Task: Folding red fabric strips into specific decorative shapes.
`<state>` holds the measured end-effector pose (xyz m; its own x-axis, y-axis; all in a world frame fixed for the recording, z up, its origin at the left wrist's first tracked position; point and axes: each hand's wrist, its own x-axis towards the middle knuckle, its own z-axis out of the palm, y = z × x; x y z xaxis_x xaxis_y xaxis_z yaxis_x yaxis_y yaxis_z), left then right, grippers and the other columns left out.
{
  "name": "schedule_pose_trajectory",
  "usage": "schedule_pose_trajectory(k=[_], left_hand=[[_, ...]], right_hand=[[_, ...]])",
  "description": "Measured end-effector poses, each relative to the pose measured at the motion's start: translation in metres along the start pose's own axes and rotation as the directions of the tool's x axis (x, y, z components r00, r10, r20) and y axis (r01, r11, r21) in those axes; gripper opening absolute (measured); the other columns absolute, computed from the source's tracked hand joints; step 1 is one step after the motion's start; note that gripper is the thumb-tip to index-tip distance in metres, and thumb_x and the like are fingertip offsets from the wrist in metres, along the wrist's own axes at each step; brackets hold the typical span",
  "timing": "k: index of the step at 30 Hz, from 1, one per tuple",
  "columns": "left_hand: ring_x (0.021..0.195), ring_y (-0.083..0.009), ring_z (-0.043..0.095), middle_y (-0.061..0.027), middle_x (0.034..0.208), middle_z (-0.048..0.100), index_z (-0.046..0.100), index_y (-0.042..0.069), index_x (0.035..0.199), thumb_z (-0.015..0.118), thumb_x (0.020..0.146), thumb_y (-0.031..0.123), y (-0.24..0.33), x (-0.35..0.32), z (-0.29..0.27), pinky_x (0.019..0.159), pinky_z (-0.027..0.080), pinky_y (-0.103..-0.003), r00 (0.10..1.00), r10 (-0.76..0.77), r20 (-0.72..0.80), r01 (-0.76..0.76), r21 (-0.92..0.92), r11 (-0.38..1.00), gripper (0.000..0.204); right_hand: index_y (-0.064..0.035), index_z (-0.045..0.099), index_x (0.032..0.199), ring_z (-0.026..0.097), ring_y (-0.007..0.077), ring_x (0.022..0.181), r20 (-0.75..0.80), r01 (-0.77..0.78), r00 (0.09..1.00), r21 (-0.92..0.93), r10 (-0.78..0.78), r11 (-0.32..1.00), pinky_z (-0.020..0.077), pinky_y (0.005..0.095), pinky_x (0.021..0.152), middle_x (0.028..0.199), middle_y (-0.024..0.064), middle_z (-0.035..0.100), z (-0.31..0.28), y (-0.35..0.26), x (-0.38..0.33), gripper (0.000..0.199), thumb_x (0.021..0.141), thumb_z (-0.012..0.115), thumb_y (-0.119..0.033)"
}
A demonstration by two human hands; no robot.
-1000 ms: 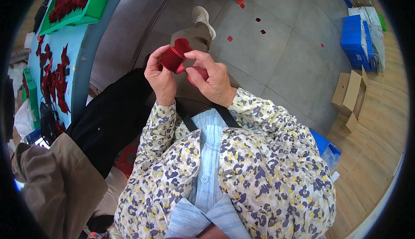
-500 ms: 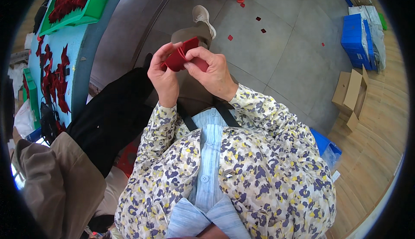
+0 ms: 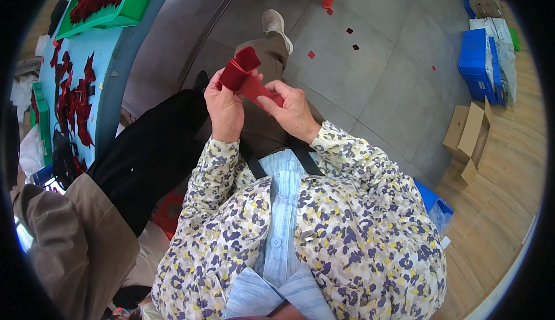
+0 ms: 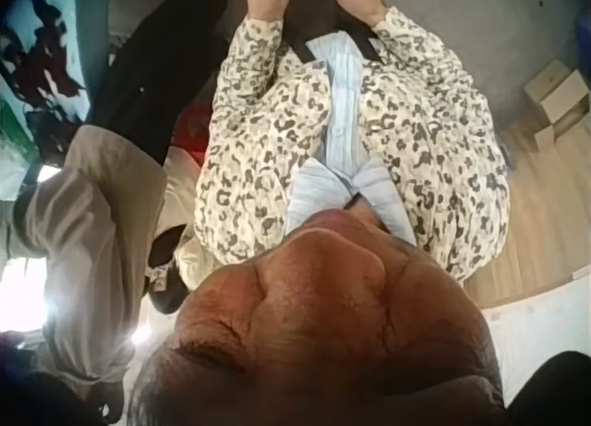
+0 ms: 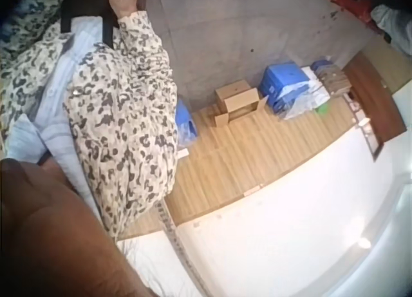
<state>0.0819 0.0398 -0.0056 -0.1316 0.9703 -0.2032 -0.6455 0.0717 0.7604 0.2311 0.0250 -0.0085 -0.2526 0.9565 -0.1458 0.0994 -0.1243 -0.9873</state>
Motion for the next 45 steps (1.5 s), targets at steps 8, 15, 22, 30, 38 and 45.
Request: schedule_pose_trajectory(k=[8, 15, 22, 30, 38, 45], left_hand=[[0.083, -0.0263, 0.07, -0.0158, 0.098, 0.068, 0.056, -0.007, 0.11, 0.054, 0.094, 0.0, 0.008, 0.0, -0.01, 0.074, 0.059, -0.033, 0.985, 0.168, -0.029, -0.162, 0.163, 0.973, 0.017], [0.084, -0.0267, 0.069, -0.0151, 0.101, 0.066, 0.056, -0.007, 0.111, 0.054, 0.093, -0.003, 0.006, -0.006, -0.014, 0.077, 0.06, -0.037, 0.978, 0.209, 0.03, -0.208, 0.309, 0.928, 0.02], [0.087, -0.0251, 0.069, -0.0145, 0.101, 0.066, 0.057, -0.006, 0.111, 0.056, 0.092, -0.002, -0.003, -0.007, -0.028, 0.077, 0.06, -0.037, 0.988, 0.147, 0.051, -0.155, 0.351, 0.924, 0.02], [0.079, -0.0224, 0.07, -0.0133, 0.096, 0.068, 0.058, -0.005, 0.109, 0.061, 0.088, -0.003, -0.01, -0.012, -0.029, 0.072, 0.059, -0.032, 0.999, 0.034, 0.037, -0.038, 0.122, 0.992, 0.021], [0.082, -0.0223, 0.07, -0.0134, 0.096, 0.069, 0.058, -0.005, 0.108, 0.063, 0.088, -0.001, -0.032, -0.011, -0.031, 0.071, 0.06, -0.033, 0.996, 0.053, 0.065, -0.064, 0.19, 0.98, 0.022], [0.084, -0.0212, 0.069, -0.0132, 0.098, 0.068, 0.057, -0.004, 0.11, 0.065, 0.087, 0.0, -0.039, -0.014, -0.008, 0.071, 0.06, -0.032, 0.988, -0.104, 0.111, 0.095, 0.088, 0.992, 0.025]], right_hand=[[0.0015, 0.061, 0.093, 0.051, 0.005, 0.063, 0.082, 0.001, 0.997, -0.148, 0.011, 0.989, 0.0412, 0.0228, 0.055, 0.073, 0.0024, 0.06, 0.011, -0.017, -0.011, 0.017, 0.089, 0.067, -0.014], [0.0023, 0.062, 0.09, 0.054, 0.0105, 0.059, 0.082, 0.218, 0.975, -0.156, -0.207, 0.964, 0.042, 0.0272, 0.053, 0.07, 0.0105, 0.06, 0.018, -0.025, -0.014, 0.02, 0.086, 0.07, -0.015], [0.0009, 0.064, 0.087, 0.056, 0.0175, 0.059, 0.189, 0.476, 0.878, -0.253, -0.439, 0.842, 0.0445, 0.029, 0.056, 0.071, 0.0093, 0.061, 0.031, -0.048, -0.005, 0.015, 0.082, 0.07, -0.011], [-0.0013, 0.063, 0.09, 0.055, 0.0097, 0.073, -0.06, 0.192, 0.977, -0.164, -0.204, 0.968, 0.043, 0.023, 0.062, 0.093, 0.0036, 0.061, -0.001, -0.036, -0.004, 0.009, 0.083, 0.068, -0.005], [-0.0018, 0.062, 0.097, 0.055, 0.0068, 0.08, 0.032, 0.234, 0.972, -0.18, -0.232, 0.955, 0.0416, 0.0198, 0.068, 0.095, 0.0013, 0.059, -0.03, -0.003, 0.014, 0.012, 0.085, 0.065, -0.003], [-0.0025, 0.059, 0.114, 0.058, 0.0094, 0.096, 0.138, 0.111, 0.985, -0.039, -0.104, 0.993, 0.0464, 0.024, 0.083, 0.107, 0.0019, 0.06, -0.056, 0.002, 0.036, 0.028, 0.088, 0.064, -0.01]])
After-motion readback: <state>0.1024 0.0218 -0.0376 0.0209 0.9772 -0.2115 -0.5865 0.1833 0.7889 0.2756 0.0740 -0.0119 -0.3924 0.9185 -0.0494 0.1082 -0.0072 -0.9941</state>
